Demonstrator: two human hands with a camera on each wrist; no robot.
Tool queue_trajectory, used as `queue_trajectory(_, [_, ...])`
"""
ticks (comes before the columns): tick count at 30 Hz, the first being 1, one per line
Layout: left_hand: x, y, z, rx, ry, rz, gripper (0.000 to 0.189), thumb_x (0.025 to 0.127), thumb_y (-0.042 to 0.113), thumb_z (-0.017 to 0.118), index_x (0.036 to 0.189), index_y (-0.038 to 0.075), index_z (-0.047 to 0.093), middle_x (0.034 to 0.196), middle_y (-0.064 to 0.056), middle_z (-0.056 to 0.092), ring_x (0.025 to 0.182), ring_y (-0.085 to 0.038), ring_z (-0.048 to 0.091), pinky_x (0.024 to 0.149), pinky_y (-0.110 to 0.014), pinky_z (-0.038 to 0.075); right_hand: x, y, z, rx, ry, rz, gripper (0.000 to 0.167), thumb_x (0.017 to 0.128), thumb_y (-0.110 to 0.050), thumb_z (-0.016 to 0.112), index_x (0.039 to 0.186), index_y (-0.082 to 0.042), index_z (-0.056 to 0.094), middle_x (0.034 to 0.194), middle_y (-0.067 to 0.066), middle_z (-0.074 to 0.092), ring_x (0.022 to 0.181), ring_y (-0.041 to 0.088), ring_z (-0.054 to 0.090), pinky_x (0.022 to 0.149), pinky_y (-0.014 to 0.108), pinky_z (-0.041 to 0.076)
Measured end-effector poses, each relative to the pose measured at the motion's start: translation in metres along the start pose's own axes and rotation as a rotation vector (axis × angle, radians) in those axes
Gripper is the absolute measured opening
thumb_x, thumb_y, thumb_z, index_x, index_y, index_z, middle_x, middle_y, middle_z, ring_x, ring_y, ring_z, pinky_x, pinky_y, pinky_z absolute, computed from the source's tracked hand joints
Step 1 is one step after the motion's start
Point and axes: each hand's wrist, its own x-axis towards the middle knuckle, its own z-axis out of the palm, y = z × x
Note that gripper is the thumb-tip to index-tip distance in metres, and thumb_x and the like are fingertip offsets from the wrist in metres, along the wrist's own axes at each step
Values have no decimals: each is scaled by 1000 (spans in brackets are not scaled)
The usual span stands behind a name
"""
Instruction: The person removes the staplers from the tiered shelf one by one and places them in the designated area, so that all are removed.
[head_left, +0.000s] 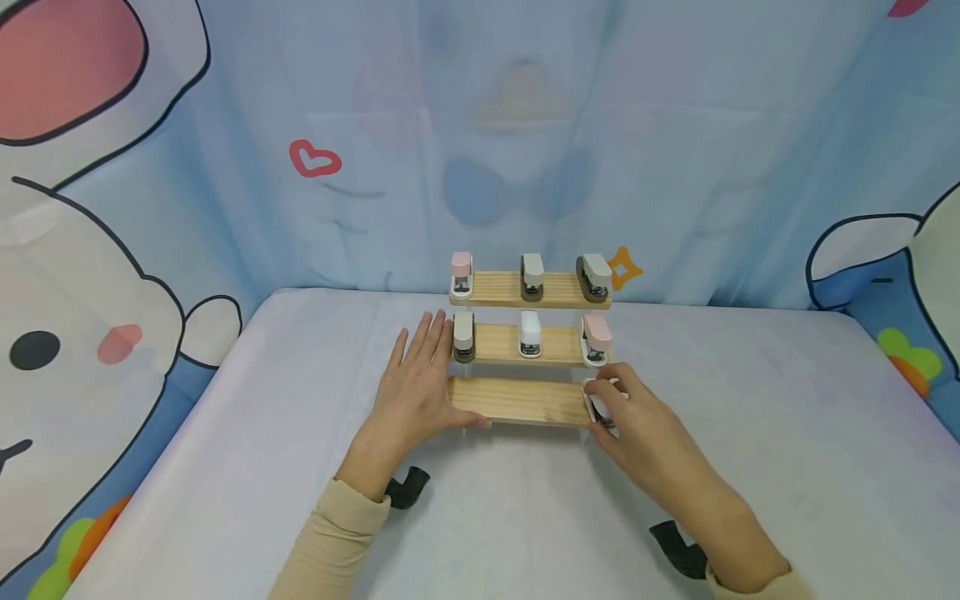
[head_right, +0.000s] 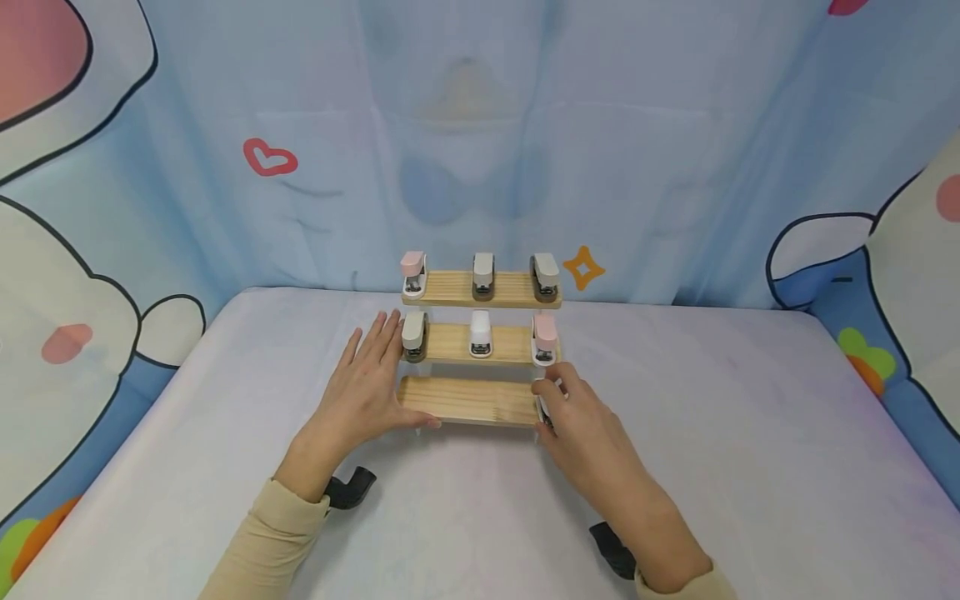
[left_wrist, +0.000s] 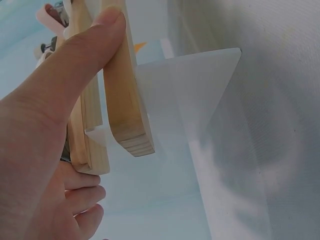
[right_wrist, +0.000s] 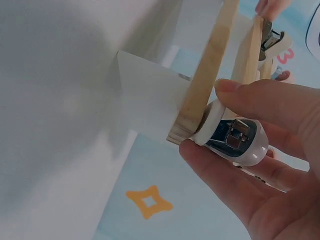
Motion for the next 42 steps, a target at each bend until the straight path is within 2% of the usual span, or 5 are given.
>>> queue_trajectory(9, [-1, 0, 0, 1, -11, -9, 143, 58, 80, 76, 159, 5, 9, 168, -10, 5, 156, -24, 0, 128, -46, 3, -2, 7, -9, -2, -1, -14, 43, 69, 4, 85, 108, -2, 67, 116, 16, 58, 79, 23, 66, 58, 32, 56])
queue_trajectory(13, [-1, 0, 0, 5, 2, -2, 143, 57, 79, 76, 159, 4, 9, 168, -10, 6, 156, -25, 2, 128, -46, 5, -3, 15, -21, 15, -29, 34, 43, 71, 2, 84, 110, -2, 67, 118, 16, 57, 76, 22, 64, 57, 33, 55])
queue_trajectory(18, [0, 0, 0, 9, 8, 2, 143, 58, 79, 76, 159, 4, 10, 167, -11, 7, 156, -25, 3, 128, -46, 5, -4, 26, -30, 24, -19, 104, 43, 72, 0, 84, 112, -2, 66, 120, 18, 55, 83, 29, 63, 62, 42, 56])
queue_trajectory(32, [1, 1, 1, 17, 35, 30, 141, 58, 79, 76, 158, 2, 14, 167, -12, 12, 156, -26, 7, 128, -46, 8, -6, 47, -30, 23, 48, 138, 49, 71, 4, 83, 115, 2, 63, 120, 21, 52, 93, 41, 63, 68, 52, 58])
queue_trajectory(42, [0, 0, 0, 16, 23, 15, 142, 58, 79, 76, 159, 2, 12, 167, -13, 13, 156, -25, 5, 128, -45, 7, -2, 63, -26, -5, 64, 138, 49, 72, 5, 82, 116, 4, 62, 121, 23, 50, 97, 45, 61, 72, 58, 57])
